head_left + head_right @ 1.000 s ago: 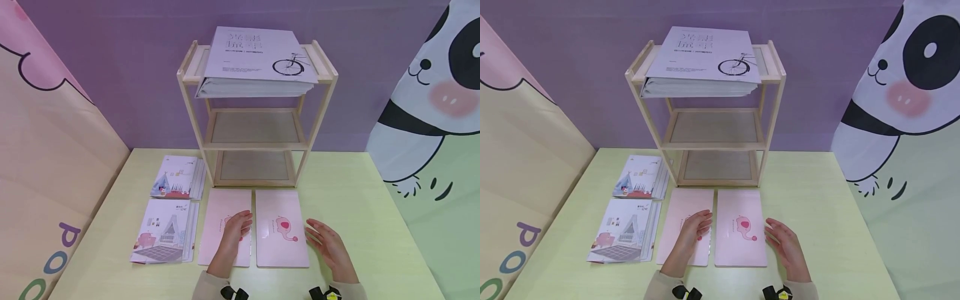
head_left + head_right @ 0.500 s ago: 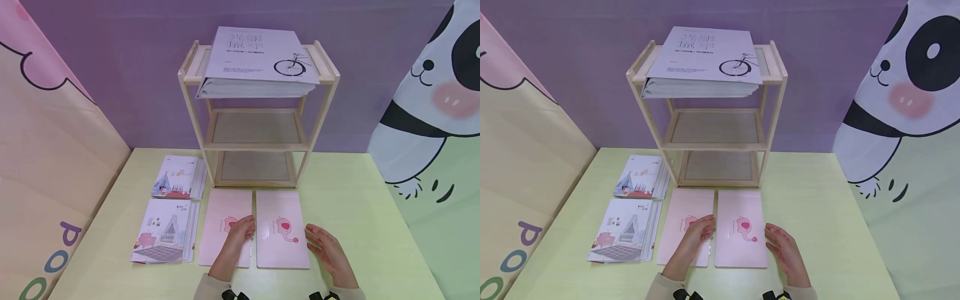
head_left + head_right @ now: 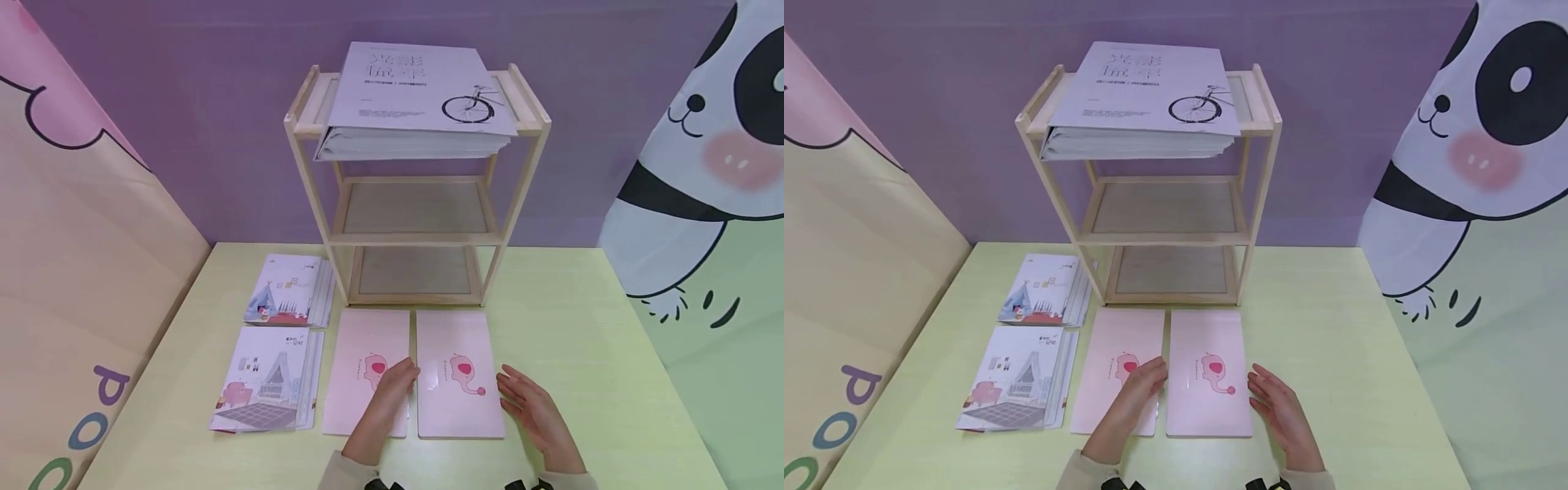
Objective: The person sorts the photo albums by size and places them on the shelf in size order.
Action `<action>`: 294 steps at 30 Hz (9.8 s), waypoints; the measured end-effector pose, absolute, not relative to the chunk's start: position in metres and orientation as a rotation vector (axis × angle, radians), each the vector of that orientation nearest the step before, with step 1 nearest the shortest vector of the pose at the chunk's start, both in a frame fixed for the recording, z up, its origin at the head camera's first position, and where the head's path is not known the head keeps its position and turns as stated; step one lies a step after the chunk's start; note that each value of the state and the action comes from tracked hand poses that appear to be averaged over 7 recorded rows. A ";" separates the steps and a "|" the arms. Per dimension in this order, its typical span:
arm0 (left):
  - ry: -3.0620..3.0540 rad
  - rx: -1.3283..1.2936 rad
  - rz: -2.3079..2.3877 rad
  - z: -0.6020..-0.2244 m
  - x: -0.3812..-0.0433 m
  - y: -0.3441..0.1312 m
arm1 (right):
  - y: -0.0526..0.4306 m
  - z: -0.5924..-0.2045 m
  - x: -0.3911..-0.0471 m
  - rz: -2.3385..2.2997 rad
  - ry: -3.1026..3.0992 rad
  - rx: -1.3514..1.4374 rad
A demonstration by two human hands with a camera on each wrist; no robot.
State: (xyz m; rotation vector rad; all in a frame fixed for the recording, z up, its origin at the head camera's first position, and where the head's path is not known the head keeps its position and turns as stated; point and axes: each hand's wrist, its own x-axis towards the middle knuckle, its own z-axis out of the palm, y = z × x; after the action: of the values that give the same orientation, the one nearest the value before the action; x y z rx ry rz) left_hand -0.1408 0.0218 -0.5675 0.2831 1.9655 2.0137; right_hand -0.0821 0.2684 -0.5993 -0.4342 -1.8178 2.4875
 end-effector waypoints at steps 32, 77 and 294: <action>1.842 0.242 2.000 -0.567 -0.140 0.018 | 0.260 -0.599 -0.076 2.269 -2.019 -0.405; 1.728 0.211 2.140 -0.581 -0.142 0.007 | 0.261 -0.610 -0.079 2.586 -1.525 -0.530; 1.748 0.391 2.455 -0.443 -0.157 -0.014 | 0.238 -0.462 -0.099 2.529 -1.548 0.418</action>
State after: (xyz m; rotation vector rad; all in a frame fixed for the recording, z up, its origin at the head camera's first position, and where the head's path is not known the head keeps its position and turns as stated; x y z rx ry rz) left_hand -0.1572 -0.0144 -0.4428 0.3913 1.7478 2.4547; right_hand -0.0987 0.2381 -0.4621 0.4182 -1.5476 2.5288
